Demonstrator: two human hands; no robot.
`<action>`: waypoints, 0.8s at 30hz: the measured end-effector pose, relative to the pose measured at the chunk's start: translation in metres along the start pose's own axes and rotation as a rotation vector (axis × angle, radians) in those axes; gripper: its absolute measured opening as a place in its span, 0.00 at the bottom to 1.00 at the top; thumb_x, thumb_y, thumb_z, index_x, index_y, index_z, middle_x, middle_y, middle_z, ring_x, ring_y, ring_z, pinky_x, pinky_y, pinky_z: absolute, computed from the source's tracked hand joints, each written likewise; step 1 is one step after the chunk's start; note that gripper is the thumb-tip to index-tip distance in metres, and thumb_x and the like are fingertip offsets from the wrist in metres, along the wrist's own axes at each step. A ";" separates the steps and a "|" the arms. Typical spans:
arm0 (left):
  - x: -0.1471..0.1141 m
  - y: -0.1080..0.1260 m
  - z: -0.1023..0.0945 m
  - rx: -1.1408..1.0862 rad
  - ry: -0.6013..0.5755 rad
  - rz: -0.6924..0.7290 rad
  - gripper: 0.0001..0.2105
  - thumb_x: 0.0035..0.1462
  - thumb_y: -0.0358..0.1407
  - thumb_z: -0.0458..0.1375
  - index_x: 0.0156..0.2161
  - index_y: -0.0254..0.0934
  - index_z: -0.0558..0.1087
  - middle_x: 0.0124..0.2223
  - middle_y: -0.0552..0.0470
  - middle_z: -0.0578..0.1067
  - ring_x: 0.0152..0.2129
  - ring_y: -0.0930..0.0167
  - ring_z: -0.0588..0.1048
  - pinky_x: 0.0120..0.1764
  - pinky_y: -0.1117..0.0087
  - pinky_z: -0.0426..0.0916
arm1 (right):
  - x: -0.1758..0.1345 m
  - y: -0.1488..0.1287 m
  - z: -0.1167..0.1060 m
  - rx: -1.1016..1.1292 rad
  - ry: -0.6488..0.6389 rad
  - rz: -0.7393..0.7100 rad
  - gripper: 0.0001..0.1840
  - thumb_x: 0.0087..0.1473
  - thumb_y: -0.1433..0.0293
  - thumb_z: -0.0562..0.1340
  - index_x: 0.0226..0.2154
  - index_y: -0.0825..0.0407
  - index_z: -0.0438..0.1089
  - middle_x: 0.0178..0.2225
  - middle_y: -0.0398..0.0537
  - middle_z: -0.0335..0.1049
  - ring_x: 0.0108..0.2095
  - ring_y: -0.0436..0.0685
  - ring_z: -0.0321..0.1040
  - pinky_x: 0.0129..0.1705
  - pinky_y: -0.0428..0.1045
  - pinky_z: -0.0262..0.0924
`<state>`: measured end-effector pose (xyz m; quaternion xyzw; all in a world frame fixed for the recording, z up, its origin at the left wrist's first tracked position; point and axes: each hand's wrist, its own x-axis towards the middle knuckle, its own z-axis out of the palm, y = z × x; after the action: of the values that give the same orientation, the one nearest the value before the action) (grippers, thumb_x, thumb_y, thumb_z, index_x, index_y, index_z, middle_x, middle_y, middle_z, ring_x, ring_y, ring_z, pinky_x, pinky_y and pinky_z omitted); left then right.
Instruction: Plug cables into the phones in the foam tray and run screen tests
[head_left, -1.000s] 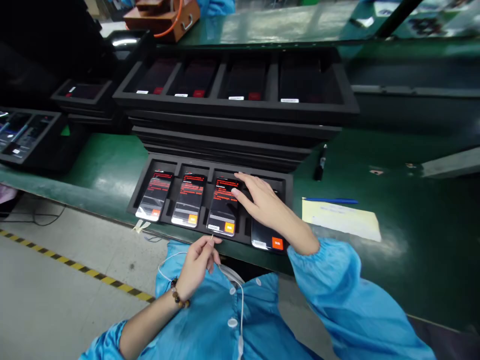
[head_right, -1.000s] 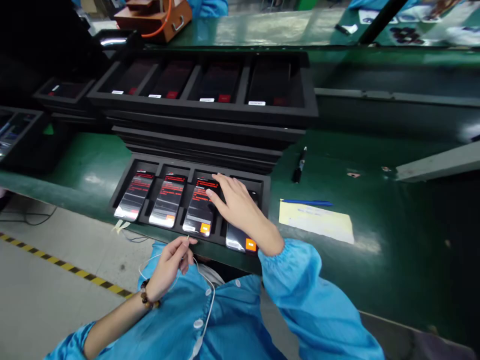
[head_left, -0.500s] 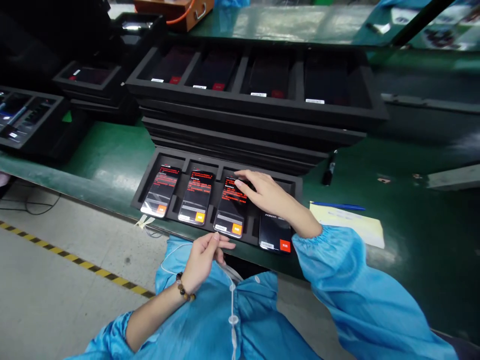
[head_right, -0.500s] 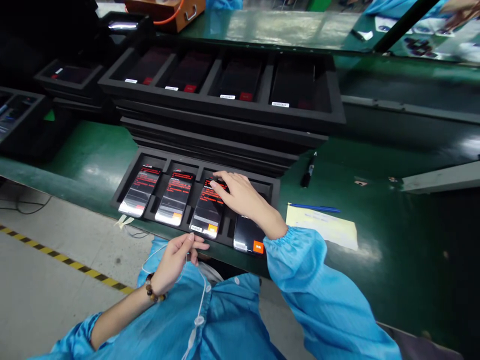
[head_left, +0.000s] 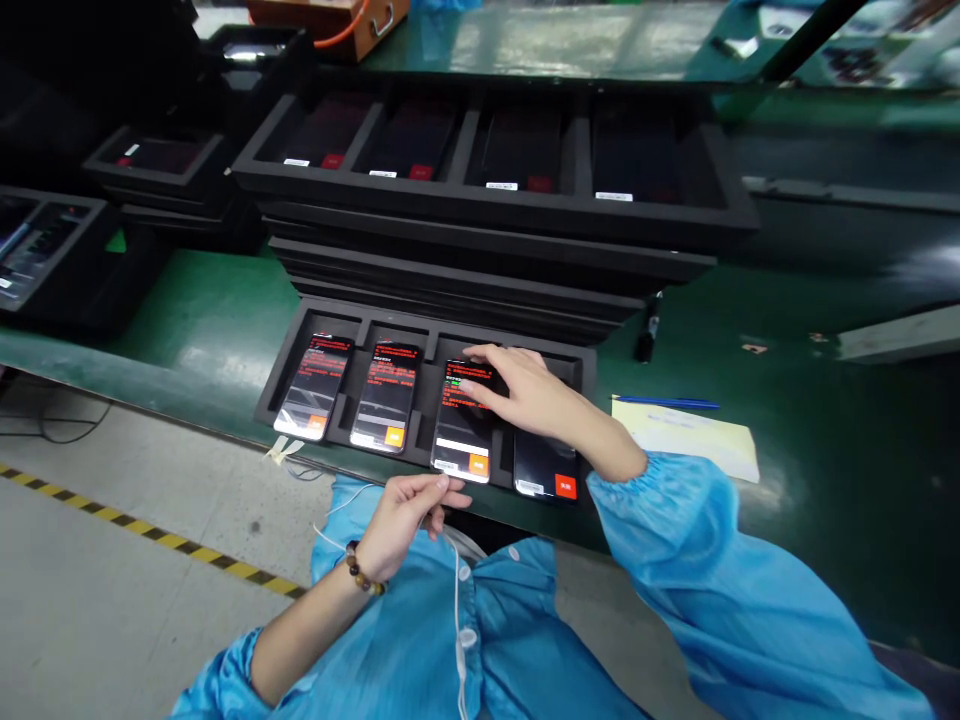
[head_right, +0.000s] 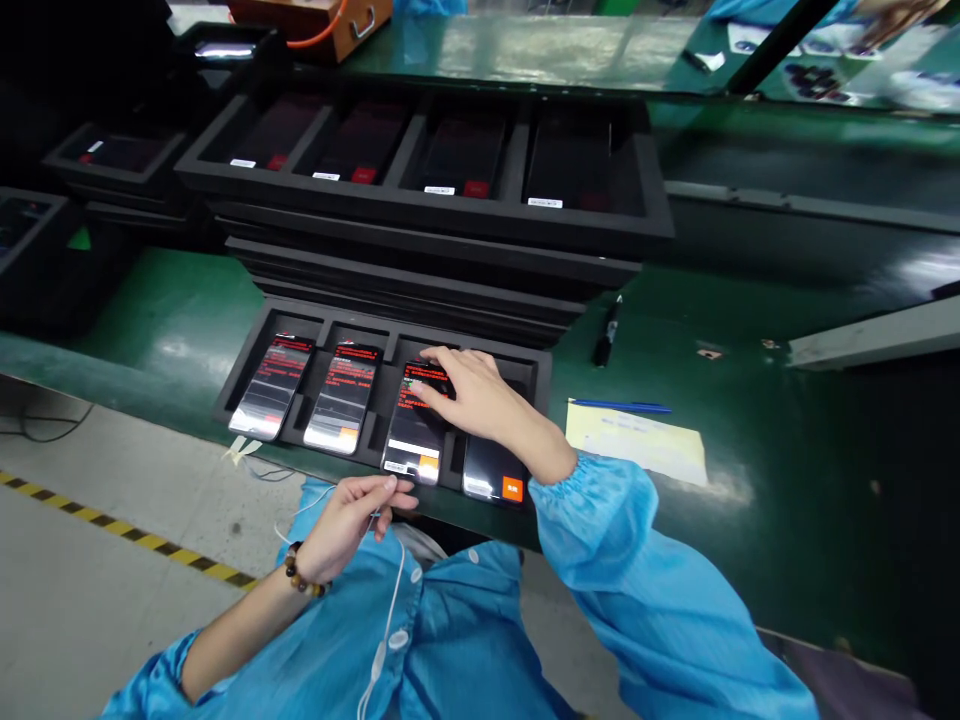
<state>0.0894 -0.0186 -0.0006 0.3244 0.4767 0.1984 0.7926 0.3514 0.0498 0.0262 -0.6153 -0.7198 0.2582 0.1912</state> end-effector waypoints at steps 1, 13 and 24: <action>0.000 0.000 0.000 0.012 -0.005 -0.002 0.34 0.49 0.63 0.74 0.42 0.29 0.88 0.42 0.31 0.87 0.18 0.76 0.65 0.23 0.72 0.59 | -0.002 0.000 0.000 -0.011 -0.015 -0.007 0.31 0.70 0.46 0.60 0.65 0.47 0.68 0.63 0.58 0.75 0.63 0.73 0.72 0.70 0.72 0.57; 0.004 -0.002 -0.004 0.083 -0.015 0.027 0.33 0.52 0.63 0.72 0.41 0.30 0.86 0.39 0.35 0.87 0.17 0.76 0.67 0.22 0.72 0.60 | -0.014 -0.001 0.012 -0.094 -0.082 -0.059 0.50 0.61 0.40 0.66 0.75 0.44 0.57 0.69 0.63 0.65 0.69 0.79 0.61 0.72 0.76 0.51; 0.007 0.001 -0.011 0.055 -0.091 0.007 0.34 0.52 0.64 0.72 0.43 0.30 0.83 0.42 0.34 0.86 0.20 0.71 0.77 0.27 0.70 0.67 | -0.009 0.004 0.003 -0.019 -0.088 -0.014 0.33 0.73 0.46 0.54 0.71 0.44 0.63 0.68 0.57 0.70 0.68 0.72 0.66 0.73 0.74 0.50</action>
<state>0.0828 -0.0098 -0.0083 0.3564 0.4444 0.1727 0.8035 0.3544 0.0413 0.0220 -0.6002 -0.7341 0.2770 0.1552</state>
